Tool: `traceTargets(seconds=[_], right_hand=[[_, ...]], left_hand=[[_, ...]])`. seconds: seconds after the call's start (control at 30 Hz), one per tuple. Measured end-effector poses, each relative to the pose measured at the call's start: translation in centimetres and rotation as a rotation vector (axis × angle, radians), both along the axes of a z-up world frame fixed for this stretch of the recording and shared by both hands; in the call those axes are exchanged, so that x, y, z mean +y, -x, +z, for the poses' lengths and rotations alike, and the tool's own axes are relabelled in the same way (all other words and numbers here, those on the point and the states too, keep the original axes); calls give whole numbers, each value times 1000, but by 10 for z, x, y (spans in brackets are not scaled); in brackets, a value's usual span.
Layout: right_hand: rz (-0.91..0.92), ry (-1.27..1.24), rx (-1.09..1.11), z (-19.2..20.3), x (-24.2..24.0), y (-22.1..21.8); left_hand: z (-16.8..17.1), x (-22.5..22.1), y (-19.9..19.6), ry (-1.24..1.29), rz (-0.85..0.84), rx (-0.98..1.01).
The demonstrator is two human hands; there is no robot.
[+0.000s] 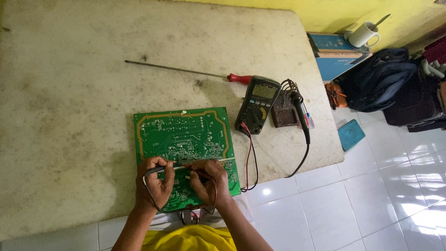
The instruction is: Testing a circuit board using a digital multimeter and inspecting components by flipping the board.
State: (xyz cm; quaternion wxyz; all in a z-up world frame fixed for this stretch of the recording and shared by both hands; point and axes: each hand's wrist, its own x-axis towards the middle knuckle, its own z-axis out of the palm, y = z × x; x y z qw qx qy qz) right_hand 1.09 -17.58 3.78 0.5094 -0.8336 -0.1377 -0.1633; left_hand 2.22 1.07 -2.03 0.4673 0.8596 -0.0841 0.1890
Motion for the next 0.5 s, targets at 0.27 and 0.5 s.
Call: traceTargets(seconds=[0.27, 0.5], right_hand=[[-8, 9, 15, 5, 1, 1], [-11, -124, -72, -24, -4, -4]], left_hand=[[10, -2, -1, 8, -2, -20], [23, 1, -10, 98, -73, -110]])
